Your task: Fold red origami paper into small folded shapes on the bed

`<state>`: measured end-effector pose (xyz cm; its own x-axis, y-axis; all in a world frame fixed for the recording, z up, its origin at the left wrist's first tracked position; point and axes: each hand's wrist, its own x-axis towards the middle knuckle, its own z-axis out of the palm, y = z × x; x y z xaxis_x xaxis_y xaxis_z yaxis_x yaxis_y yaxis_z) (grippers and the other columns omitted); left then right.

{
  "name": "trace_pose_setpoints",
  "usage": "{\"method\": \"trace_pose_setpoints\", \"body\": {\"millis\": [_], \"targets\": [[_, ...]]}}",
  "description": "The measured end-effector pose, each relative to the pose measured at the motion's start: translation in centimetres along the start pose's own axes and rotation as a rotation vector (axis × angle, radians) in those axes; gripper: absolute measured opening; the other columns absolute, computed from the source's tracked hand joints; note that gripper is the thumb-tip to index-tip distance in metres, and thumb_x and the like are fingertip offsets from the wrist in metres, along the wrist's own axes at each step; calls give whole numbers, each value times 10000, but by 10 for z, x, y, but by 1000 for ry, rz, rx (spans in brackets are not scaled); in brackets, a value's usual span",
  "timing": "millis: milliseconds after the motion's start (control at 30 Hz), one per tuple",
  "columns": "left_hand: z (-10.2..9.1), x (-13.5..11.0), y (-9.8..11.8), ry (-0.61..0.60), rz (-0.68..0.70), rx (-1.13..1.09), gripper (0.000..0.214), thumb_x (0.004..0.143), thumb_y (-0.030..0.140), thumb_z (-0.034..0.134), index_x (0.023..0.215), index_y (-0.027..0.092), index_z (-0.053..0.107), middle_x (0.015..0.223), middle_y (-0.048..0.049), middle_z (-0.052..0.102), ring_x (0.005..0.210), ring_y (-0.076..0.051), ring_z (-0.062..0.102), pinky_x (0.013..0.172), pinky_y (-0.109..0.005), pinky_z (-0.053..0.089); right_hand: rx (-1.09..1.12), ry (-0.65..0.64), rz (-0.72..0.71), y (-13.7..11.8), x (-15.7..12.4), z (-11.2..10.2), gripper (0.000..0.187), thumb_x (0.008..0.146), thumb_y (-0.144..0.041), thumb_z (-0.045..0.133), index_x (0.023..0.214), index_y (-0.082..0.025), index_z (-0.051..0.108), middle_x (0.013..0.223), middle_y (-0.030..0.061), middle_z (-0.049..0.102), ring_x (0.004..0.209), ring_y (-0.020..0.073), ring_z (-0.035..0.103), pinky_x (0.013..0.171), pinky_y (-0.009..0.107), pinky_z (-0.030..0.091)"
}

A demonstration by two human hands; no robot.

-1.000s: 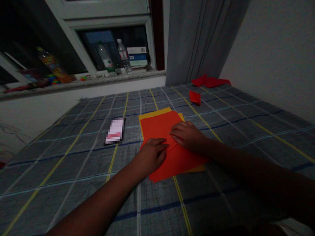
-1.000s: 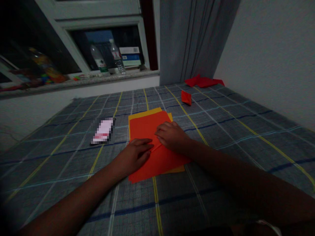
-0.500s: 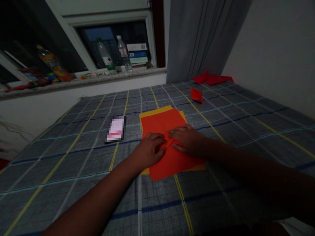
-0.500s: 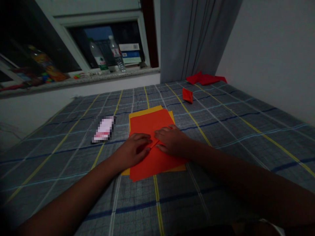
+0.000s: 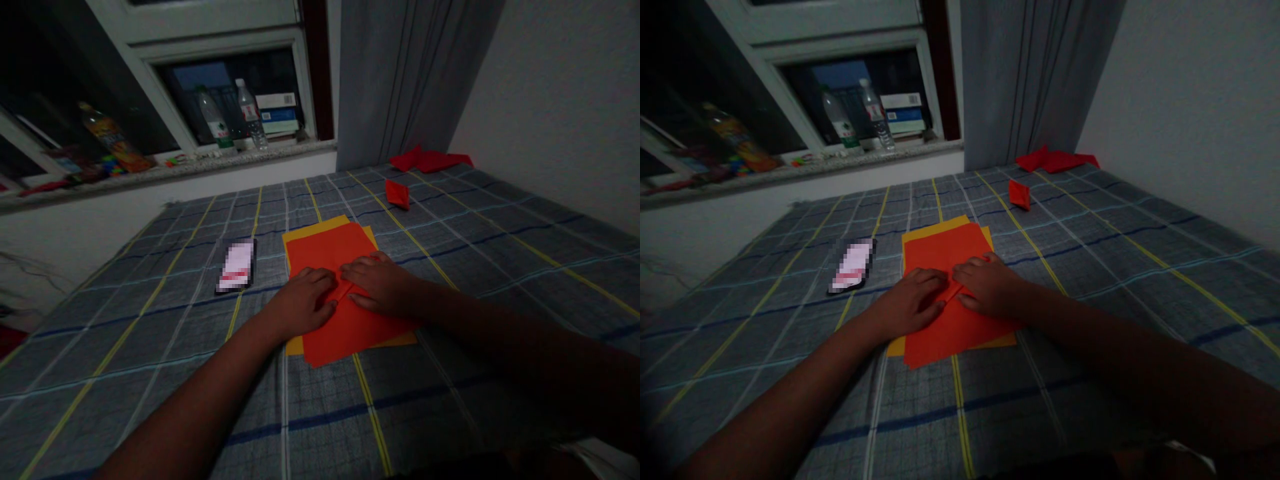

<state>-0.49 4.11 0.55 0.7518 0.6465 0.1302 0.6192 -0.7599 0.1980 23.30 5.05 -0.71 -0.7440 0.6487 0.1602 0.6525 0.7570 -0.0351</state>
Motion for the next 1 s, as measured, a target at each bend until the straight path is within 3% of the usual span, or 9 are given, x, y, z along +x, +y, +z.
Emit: {"method": "trace_pose_setpoints", "body": {"millis": [233,367,500,633,700,1000], "targets": [[6,-3,-4,-61,-70,122,517,962,396,469,1424,165,444,1573,-165,369,1445,-335,334,1080,-581,347,16,-11,22,2,0,3,492,945,-380,504,1374,-138,522,1435,175,547,1273,329,505,1074,562,277],[7,-2,-3,-93,-81,135,573,969,408,438,1480,158,364,1587,-167,345,1458,-339,317,1066,-606,345,15,-12,22,4,1,4,496,947,-388,505,1381,-148,520,1412,177,565,1271,316,508,1093,559,250],[8,0,-1,-92,-80,143,545,964,388,438,1454,154,394,1566,-172,382,1442,-355,344,1046,-608,352,-29,55,-16,-4,-2,0,467,954,-355,500,1364,-135,538,1410,169,564,1276,318,485,1104,572,208],[10,-1,-3,-71,-81,116,502,952,364,460,1417,178,430,1568,-159,383,1433,-357,358,1045,-599,353,-96,63,-111,-26,-8,-7,337,974,-340,473,1208,-180,654,1248,136,645,1146,321,522,990,538,312],[11,-1,-5,-68,-81,103,504,947,365,474,1419,194,429,1571,-151,381,1434,-354,357,1047,-598,353,-131,53,-102,-35,-11,-8,341,987,-322,454,1235,-189,646,1131,139,661,1040,305,537,878,482,358],[9,-1,-7,-74,-92,71,501,924,382,525,1386,198,461,1584,-125,366,1430,-363,351,1054,-606,358,-193,-1,22,-45,-13,-8,345,1007,-309,392,1151,-209,689,1000,147,664,952,308,554,771,442,343]]}}
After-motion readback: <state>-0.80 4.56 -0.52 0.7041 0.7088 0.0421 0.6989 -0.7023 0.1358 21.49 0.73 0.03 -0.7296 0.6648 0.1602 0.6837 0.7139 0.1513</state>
